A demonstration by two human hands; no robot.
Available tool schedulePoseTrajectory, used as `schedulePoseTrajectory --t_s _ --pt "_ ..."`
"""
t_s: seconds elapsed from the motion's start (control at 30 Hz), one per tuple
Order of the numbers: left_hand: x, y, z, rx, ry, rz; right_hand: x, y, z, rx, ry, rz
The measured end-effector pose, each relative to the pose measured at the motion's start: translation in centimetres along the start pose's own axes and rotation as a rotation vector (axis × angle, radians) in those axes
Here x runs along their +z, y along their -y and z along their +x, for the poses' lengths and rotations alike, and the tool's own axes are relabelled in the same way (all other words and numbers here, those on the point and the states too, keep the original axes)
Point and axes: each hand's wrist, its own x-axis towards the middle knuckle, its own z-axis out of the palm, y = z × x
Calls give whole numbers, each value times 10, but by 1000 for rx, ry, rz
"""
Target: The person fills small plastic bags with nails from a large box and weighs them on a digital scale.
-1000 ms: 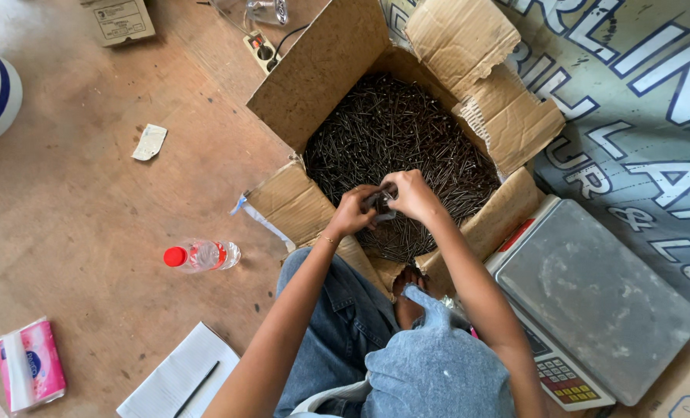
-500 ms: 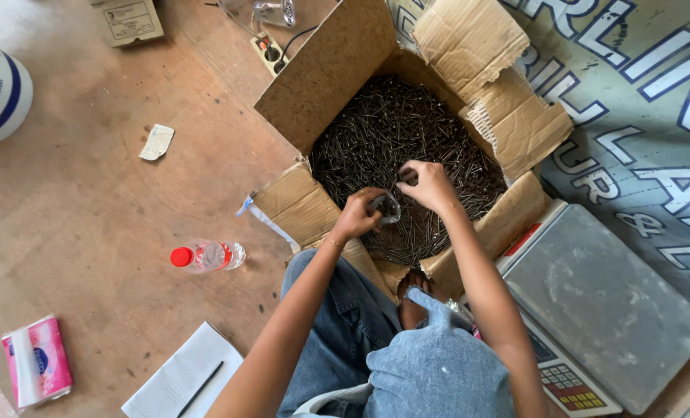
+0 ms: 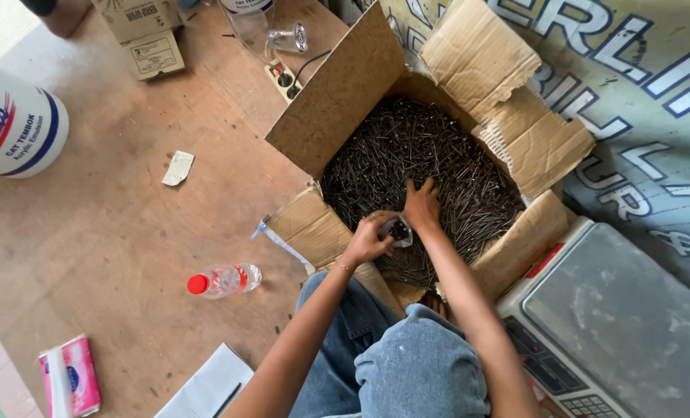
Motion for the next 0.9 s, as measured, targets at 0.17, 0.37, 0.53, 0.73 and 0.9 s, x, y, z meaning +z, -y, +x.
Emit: schedulePoseTrajectory --t_s 0.17,0.37,0.53,0.73,0.9 --pt "-2 -4 0 -23 24 -74 36 -15 17 51 -21 59" --pt "-7 -4 0 58 31 0 37 -10 11 44 -123 95" --pt "-9 -5 -2 97 31 61 42 -12 12 48 -181 118" --pt "-10 -7 -3 85 35 60 44 -17 11 -20 -146 275" --pt "-10 -13 -4 68 30 53 114 -60 54 -52 -118 199"
